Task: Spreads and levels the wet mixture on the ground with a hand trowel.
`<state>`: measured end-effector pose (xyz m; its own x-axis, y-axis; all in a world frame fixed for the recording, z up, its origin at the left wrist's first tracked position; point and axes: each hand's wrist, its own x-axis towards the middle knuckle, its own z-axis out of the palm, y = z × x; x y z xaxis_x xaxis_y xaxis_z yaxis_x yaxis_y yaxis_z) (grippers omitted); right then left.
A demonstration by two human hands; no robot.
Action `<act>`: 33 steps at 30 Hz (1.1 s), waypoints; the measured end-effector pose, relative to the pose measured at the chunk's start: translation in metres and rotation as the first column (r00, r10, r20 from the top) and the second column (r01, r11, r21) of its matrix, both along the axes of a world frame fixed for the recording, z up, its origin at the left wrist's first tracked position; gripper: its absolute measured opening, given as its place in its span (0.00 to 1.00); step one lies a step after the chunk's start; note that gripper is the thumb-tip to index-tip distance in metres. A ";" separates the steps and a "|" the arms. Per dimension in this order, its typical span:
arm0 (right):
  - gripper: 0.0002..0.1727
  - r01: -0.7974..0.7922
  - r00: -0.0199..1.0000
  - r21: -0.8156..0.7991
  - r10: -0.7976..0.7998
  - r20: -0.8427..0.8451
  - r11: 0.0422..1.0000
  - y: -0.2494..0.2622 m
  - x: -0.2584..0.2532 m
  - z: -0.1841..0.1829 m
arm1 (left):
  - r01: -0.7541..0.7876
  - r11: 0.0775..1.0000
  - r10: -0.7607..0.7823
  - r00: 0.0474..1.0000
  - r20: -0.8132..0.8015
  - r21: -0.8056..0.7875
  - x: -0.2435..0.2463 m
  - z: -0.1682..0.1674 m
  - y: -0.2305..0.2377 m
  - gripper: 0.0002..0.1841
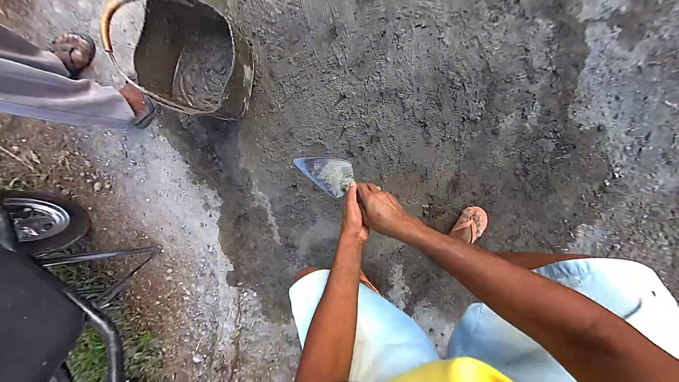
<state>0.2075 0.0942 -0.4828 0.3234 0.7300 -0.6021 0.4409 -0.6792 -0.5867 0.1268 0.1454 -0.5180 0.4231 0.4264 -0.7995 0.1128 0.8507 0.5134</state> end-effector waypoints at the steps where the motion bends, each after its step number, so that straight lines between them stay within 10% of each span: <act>1: 0.25 -0.049 0.999 0.003 0.049 0.018 0.999 0.002 0.002 -0.003 | -0.056 0.998 0.056 0.998 -0.003 -0.006 0.007 -0.005 0.004 0.27; 11: 0.28 -0.082 0.994 0.000 0.082 0.074 0.997 -0.015 0.096 -0.044 | 0.384 0.918 -0.383 0.923 -0.029 0.099 0.066 -0.037 0.011 0.28; 15: 0.26 0.120 0.986 0.089 -0.129 0.103 0.989 -0.030 0.110 -0.077 | 0.799 0.448 -0.750 0.580 -0.317 0.400 0.073 -0.058 0.035 0.22; 18: 0.24 0.155 0.958 -0.003 -0.150 0.245 0.988 -0.029 0.098 -0.095 | 0.863 0.133 -0.634 0.452 -0.628 0.487 0.068 -0.048 0.058 0.19; 25: 0.27 -0.122 0.975 -0.111 0.141 0.174 0.986 0.035 0.015 -0.110 | 0.517 0.561 -0.341 0.856 -0.389 0.647 0.004 -0.024 0.140 0.25; 33: 0.22 -0.302 0.934 -0.077 0.311 0.173 0.950 0.130 -0.062 -0.144 | 0.290 0.678 -0.133 0.952 -0.276 0.676 -0.033 -0.028 0.163 0.20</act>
